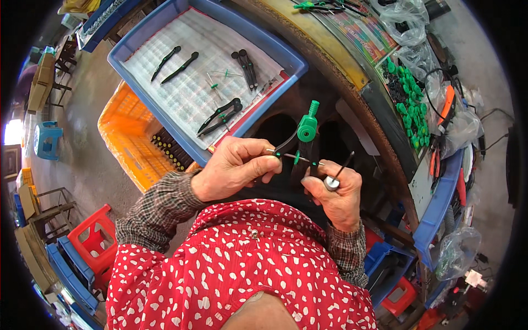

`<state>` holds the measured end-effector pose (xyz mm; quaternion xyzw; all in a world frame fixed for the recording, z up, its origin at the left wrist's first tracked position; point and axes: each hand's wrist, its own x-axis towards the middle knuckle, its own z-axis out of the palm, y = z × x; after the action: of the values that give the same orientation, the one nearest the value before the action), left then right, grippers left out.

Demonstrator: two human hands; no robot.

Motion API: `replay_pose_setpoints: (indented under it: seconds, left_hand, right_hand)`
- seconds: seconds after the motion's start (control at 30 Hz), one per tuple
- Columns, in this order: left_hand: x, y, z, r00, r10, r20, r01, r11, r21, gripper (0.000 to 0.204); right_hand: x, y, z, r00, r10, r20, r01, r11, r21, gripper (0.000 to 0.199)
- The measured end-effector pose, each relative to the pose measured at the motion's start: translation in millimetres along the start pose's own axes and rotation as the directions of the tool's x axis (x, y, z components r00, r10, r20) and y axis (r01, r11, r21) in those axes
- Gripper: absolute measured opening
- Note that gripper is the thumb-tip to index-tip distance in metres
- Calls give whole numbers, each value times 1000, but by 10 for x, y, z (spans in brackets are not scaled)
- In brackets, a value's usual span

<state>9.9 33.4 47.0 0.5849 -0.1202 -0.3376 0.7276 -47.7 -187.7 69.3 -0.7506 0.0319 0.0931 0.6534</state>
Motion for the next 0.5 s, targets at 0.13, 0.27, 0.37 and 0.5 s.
replay_pose_setpoints:
  seconds: [0.13, 0.27, 0.37, 0.5]
  left_hand:
    - [-65, 275, -187, 996, -29, 87, 9, 975, 224, 21]
    - [-89, 233, -295, 993, 109, 47, -117, 960, 253, 20]
    - [-76, 198, -174, 998, -4, -57, 13, 988, 157, 18]
    - [-21, -66, -21, 992, 37, -122, -28, 997, 77, 21]
  right_hand:
    - [-9, -48, -146, 989, -129, 78, 140, 978, -152, 13]
    - [34, -113, -90, 986, -140, 90, 152, 977, -151, 13]
    - [63, -23, -26, 998, -56, 37, 59, 994, -97, 14]
    - [83, 123, 88, 1000, -22, -14, 21, 999, -32, 13]
